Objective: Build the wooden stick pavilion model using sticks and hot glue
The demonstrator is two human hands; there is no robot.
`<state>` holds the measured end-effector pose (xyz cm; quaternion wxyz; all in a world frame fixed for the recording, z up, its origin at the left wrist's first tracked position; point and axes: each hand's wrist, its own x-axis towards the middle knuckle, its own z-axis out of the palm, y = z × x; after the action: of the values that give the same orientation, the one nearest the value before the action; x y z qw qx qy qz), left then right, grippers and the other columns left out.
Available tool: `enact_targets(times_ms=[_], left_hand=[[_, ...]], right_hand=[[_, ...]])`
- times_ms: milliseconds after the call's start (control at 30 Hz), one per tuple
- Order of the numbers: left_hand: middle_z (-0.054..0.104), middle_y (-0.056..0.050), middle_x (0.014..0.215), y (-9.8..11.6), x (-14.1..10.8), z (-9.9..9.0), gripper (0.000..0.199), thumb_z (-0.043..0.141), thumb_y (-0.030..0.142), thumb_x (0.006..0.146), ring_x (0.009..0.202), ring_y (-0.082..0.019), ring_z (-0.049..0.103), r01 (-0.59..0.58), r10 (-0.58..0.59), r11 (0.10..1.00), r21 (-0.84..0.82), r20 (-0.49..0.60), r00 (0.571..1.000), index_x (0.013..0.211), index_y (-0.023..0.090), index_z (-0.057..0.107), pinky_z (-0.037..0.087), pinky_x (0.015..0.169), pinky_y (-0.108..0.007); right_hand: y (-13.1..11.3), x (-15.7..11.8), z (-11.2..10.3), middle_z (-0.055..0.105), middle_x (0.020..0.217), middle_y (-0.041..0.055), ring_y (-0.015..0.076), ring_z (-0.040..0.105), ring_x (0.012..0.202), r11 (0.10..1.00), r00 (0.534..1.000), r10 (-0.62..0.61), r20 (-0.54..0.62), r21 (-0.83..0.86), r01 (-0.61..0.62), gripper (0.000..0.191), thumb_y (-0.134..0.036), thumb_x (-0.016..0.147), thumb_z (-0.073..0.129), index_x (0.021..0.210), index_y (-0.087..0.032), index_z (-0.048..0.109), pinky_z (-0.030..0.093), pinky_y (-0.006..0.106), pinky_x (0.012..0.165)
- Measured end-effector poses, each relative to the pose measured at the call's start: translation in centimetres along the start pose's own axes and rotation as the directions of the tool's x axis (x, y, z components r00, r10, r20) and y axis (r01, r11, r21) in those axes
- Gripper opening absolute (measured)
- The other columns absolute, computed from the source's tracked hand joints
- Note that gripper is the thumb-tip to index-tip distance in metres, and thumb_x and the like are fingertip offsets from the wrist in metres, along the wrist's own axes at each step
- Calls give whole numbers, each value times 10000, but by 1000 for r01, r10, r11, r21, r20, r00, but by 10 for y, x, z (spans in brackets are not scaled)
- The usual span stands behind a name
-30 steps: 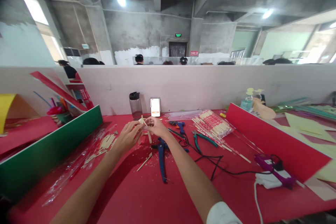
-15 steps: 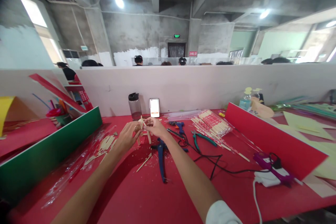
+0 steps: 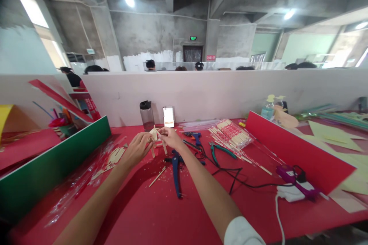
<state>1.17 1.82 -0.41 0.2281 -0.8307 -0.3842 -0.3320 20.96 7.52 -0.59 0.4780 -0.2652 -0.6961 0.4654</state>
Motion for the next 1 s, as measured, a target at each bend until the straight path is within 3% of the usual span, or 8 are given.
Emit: enact_targets(times_ms=[167, 433, 767, 1000], left_hand=[[599, -115, 1144, 0, -1, 3, 234, 450, 324, 1001, 1113, -255, 574, 18, -18, 999, -45, -8, 1000, 1197, 210, 510, 492, 931, -401], [634, -113, 1133, 14, 2, -4, 223, 439, 300, 1011, 1085, -243, 588, 17, -19, 997, -70, -38, 999, 1173, 193, 549, 495, 952, -388], [658, -114, 1164, 10, 1, 0, 260, 467, 331, 997, 1099, -249, 620, 16, -23, 997, -75, -97, 995, 1174, 206, 611, 520, 966, -400], [639, -106, 1205, 9, -2, 0, 264, 456, 334, 1002, 1137, -244, 613, 49, -58, 991, -128, -69, 996, 1207, 222, 579, 509, 1002, -416]], right_hand=[[1, 0, 0, 709, 915, 40, 182, 667, 878, 1000, 999, 16, -29, 4, -16, 234, -341, 776, 708, 933, -183, 635, 509, 316, 850], [1, 0, 1, 717, 923, 51, 187, 672, 891, 1000, 1000, 15, -20, 20, -14, 267, -354, 778, 712, 959, -174, 635, 505, 326, 860], [1, 1, 1, 717, 906, 50, 190, 672, 881, 1000, 1000, 17, -18, -3, -17, 251, -352, 791, 707, 947, -168, 640, 507, 331, 852], [-1, 0, -1, 713, 977, 55, 179, 648, 895, 984, 995, -65, -69, -171, 53, 198, -316, 830, 652, 958, -167, 681, 495, 303, 825]])
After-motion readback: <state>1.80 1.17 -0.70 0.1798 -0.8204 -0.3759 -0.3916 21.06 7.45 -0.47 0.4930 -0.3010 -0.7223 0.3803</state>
